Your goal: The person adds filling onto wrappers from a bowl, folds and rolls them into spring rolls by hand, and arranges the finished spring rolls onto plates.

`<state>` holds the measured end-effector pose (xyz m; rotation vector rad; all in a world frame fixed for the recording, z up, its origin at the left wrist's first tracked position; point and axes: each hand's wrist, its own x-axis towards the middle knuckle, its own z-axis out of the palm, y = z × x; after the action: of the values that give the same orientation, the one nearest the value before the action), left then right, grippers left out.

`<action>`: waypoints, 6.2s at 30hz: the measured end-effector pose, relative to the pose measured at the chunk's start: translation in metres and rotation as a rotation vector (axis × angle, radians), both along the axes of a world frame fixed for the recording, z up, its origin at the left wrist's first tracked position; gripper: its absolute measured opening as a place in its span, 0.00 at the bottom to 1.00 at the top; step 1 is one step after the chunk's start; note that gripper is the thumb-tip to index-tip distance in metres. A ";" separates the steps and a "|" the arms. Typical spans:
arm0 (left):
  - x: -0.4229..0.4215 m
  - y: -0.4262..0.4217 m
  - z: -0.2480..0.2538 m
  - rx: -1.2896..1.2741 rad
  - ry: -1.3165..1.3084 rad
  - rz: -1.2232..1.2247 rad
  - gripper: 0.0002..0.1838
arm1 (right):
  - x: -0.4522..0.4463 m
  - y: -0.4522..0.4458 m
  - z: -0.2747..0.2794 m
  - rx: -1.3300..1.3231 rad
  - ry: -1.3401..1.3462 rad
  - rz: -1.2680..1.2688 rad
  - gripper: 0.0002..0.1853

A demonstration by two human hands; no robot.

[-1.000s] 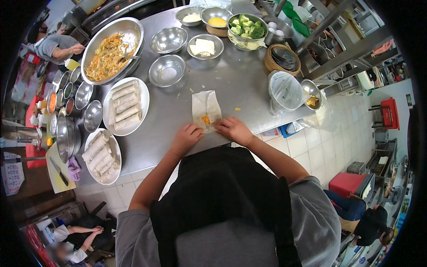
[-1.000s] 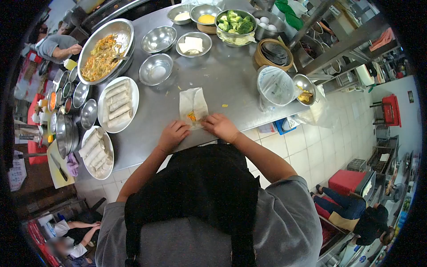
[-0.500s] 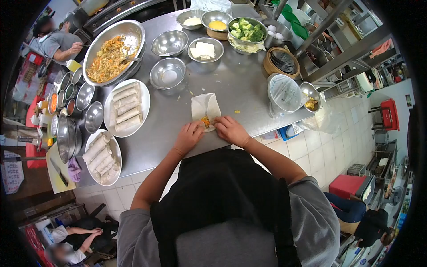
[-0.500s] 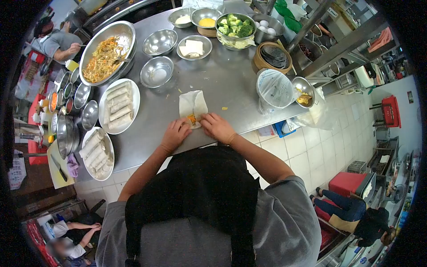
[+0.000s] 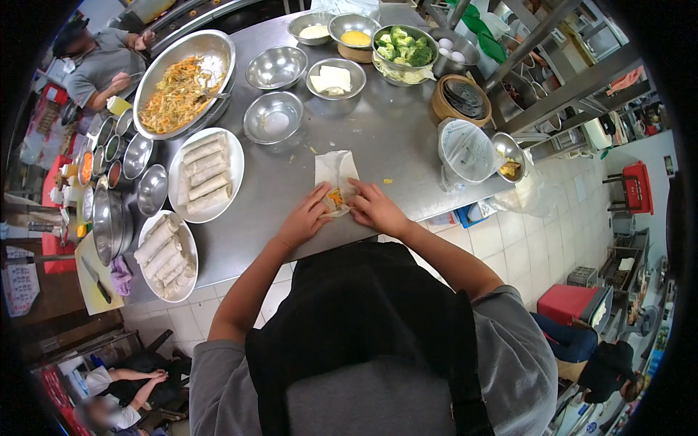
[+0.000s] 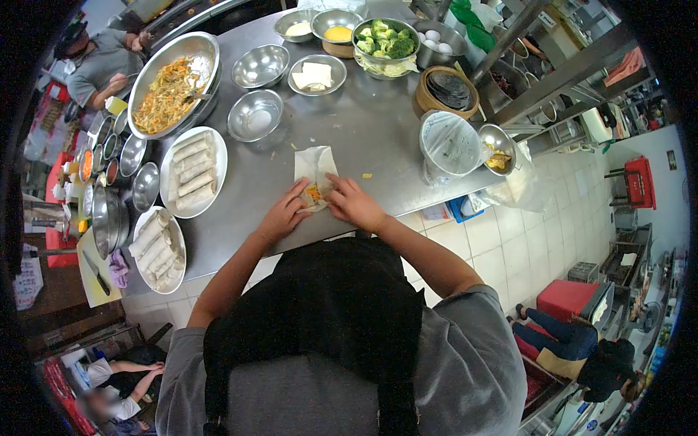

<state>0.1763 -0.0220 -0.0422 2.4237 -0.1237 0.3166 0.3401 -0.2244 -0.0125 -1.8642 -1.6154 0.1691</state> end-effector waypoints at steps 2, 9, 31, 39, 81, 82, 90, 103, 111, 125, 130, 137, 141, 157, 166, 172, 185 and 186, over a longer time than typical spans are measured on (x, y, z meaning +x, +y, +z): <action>0.003 0.003 -0.002 0.004 0.005 -0.044 0.12 | 0.004 0.003 -0.002 -0.009 -0.034 0.050 0.11; 0.006 0.004 0.011 -0.046 0.135 0.008 0.15 | 0.011 0.009 -0.009 -0.008 0.005 0.078 0.16; 0.023 -0.017 0.006 -0.184 -0.119 0.325 0.08 | 0.015 0.018 -0.006 -0.046 0.299 -0.007 0.13; 0.030 -0.013 0.007 -0.239 -0.074 0.387 0.08 | 0.025 0.028 -0.003 -0.074 0.319 -0.082 0.09; 0.059 -0.007 0.011 -0.405 0.017 0.347 0.16 | -0.003 0.027 -0.017 0.002 -0.192 -0.147 0.20; 0.059 -0.006 0.010 -0.436 0.006 0.339 0.16 | -0.002 0.027 -0.018 -0.016 -0.198 -0.137 0.20; 0.037 -0.009 0.029 0.084 -0.093 0.279 0.15 | 0.006 0.028 -0.013 -0.068 -0.182 -0.105 0.18; 0.045 -0.009 -0.003 -0.048 -0.060 0.222 0.24 | 0.016 0.034 -0.011 -0.087 0.139 -0.102 0.18; 0.043 0.002 0.011 -0.196 0.053 0.146 0.22 | 0.027 0.037 -0.017 -0.136 0.171 -0.021 0.19; 0.047 0.006 0.029 -0.189 0.086 0.172 0.21 | 0.019 0.027 -0.005 -0.069 0.214 -0.131 0.15; 0.044 -0.007 0.032 0.218 -0.125 0.162 0.19 | 0.024 0.030 -0.002 -0.099 0.230 -0.123 0.13; 0.045 0.001 0.011 0.004 -0.026 0.202 0.18 | 0.015 0.030 0.009 -0.005 -0.057 -0.146 0.17; 0.053 0.008 0.003 -0.086 -0.028 0.166 0.16 | 0.005 0.028 -0.003 -0.009 -0.306 -0.138 0.21; 0.048 0.003 0.013 0.154 -0.018 0.200 0.25 | 0.015 0.029 -0.002 -0.031 -0.126 -0.096 0.25; 0.046 0.002 0.030 0.215 0.113 0.234 0.28 | 0.024 0.036 -0.014 -0.009 -0.030 -0.106 0.23; 0.047 0.009 0.018 0.106 0.077 0.272 0.25 | 0.030 0.039 -0.013 -0.044 -0.014 -0.072 0.22; 0.045 -0.002 0.018 0.224 0.037 0.290 0.22 | 0.056 0.056 -0.003 -0.313 0.080 0.068 0.18; 0.045 -0.002 0.015 0.240 0.034 0.293 0.22 | 0.059 0.064 0.004 -0.390 0.073 0.080 0.17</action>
<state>0.2214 -0.0236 -0.0272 2.6862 0.2227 0.4114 0.3989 -0.1599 -0.0082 -2.0490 -1.6972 0.6183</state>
